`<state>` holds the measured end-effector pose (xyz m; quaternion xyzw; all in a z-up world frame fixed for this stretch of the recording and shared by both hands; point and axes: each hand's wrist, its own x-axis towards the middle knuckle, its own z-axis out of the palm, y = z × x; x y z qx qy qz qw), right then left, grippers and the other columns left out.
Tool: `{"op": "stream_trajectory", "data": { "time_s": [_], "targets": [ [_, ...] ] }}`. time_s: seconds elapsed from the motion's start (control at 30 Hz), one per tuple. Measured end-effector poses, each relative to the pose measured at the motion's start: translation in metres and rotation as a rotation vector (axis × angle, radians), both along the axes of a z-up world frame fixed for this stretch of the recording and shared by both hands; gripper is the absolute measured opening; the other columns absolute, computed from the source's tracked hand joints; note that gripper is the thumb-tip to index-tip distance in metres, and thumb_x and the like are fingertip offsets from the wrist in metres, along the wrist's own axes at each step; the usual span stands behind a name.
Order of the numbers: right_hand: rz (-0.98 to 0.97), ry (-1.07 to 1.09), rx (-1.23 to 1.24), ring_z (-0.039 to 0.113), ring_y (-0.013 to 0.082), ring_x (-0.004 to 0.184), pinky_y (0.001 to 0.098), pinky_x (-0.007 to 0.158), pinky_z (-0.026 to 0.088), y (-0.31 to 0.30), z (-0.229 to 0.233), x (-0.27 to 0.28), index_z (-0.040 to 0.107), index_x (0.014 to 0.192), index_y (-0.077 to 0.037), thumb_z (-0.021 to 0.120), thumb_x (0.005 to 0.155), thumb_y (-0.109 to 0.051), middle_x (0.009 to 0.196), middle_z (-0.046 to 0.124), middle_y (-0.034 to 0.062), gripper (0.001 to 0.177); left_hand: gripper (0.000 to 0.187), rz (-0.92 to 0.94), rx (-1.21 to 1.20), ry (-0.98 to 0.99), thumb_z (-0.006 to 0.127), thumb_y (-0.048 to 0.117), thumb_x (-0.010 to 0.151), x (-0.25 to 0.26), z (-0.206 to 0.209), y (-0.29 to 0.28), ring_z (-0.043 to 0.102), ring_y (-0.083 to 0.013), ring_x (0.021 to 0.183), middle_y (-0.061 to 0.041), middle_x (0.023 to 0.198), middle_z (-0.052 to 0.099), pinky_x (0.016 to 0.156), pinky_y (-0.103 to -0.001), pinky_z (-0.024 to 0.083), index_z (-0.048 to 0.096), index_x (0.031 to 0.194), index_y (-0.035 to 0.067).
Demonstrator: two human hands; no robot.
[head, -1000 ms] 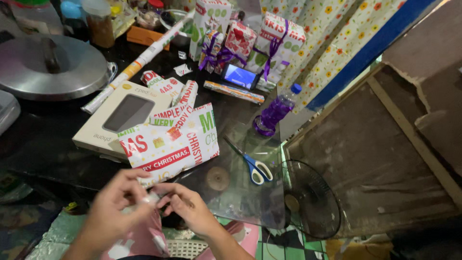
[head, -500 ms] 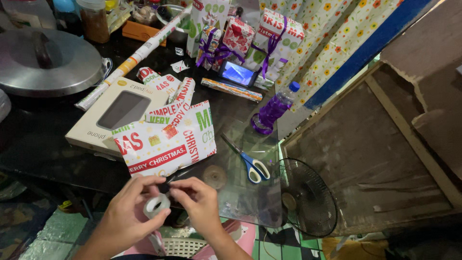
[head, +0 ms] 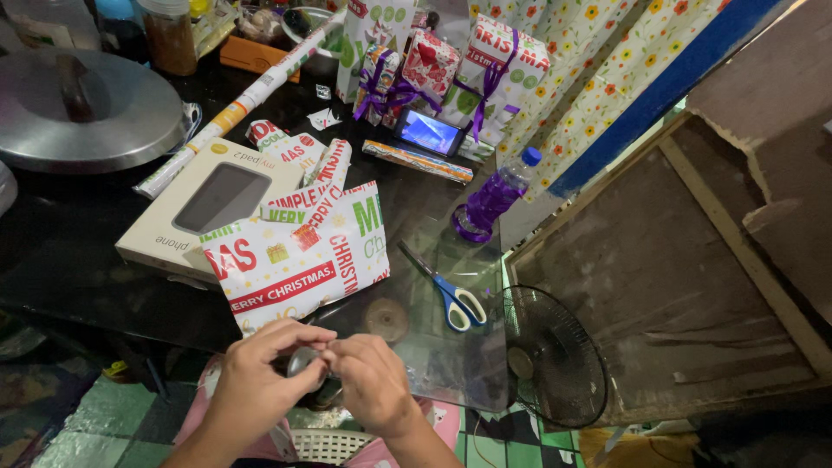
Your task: The person wraps a small rectangular box with Christmas-themed wrapping paper. They fold the paper around the box, apply clear tape to secure the edges, and use scissors to cut the tape. The wrapped gift is placed on the table among other wrapped items.
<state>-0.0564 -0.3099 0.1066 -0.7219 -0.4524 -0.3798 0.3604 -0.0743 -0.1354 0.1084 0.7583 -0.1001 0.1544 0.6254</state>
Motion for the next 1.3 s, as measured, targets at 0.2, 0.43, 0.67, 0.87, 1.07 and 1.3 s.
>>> {"op": "stream_trajectory", "data": {
  "time_s": [0.2,0.43,0.67,0.87,1.07,1.3],
  "targets": [
    [-0.016,-0.164,0.008,0.074,0.0323,0.090,0.0373,0.078,0.064,-0.015,-0.009,0.007,0.055,0.105,0.001,0.079,0.081,0.013,0.108,0.073,0.0217,0.037,0.028,-0.038,-0.047,0.020,0.077,-0.002,0.072,0.003,-0.003,-0.007,0.076,-0.0095,0.078,-0.003,0.088,0.080,0.068,-0.024,0.057,0.080,0.099,0.003],
    [0.053,0.401,0.398,0.070,0.0309,0.114,0.0398,0.098,0.062,-0.025,-0.020,0.000,0.048,0.131,0.000,0.052,0.087,0.014,0.140,0.059,0.0263,0.046,0.014,-0.168,-0.225,0.082,0.082,0.000,0.075,0.014,-0.012,-0.016,0.074,-0.0123,0.082,-0.005,0.089,0.078,0.074,-0.026,0.059,0.081,0.089,0.000],
    [0.177,0.817,0.310,0.068,0.0188,0.106,0.0346,0.096,0.055,-0.040,-0.050,0.005,0.063,0.119,0.005,0.068,0.086,0.010,0.113,0.069,0.0143,0.034,0.011,-0.191,-0.139,-0.104,0.083,0.002,0.074,0.016,-0.011,-0.026,0.065,-0.0156,0.094,-0.005,0.095,0.066,0.085,-0.028,0.050,0.078,0.084,0.003],
    [0.099,0.996,0.411,0.068,0.0134,0.089,0.0302,0.082,0.057,-0.041,-0.051,0.002,0.069,0.108,0.004,0.075,0.087,0.004,0.097,0.069,0.0069,0.021,0.011,-0.234,-0.184,-0.161,0.084,0.005,0.077,0.010,-0.009,-0.031,0.062,-0.0196,0.104,-0.004,0.101,0.062,0.094,-0.032,0.048,0.074,0.082,0.006],
    [0.258,0.971,0.481,0.067,0.0116,0.101,0.0278,0.090,0.056,-0.047,-0.039,0.003,0.065,0.112,0.002,0.070,0.090,0.002,0.108,0.066,0.0053,0.023,0.023,-0.273,-0.087,-0.214,0.079,0.003,0.077,0.014,-0.001,-0.034,0.066,-0.0222,0.118,-0.004,0.101,0.076,0.113,-0.044,0.038,0.074,0.099,0.006],
    [0.343,1.225,0.607,0.067,0.0159,0.084,0.0310,0.073,0.056,-0.057,-0.055,0.004,0.064,0.113,0.004,0.072,0.092,0.008,0.097,0.068,0.0111,0.023,0.019,-0.278,-0.201,-0.387,0.080,0.000,0.082,0.016,0.004,-0.041,0.077,-0.0191,0.104,0.000,0.090,0.077,0.126,-0.054,0.035,0.073,0.096,0.011]
  ]
}}
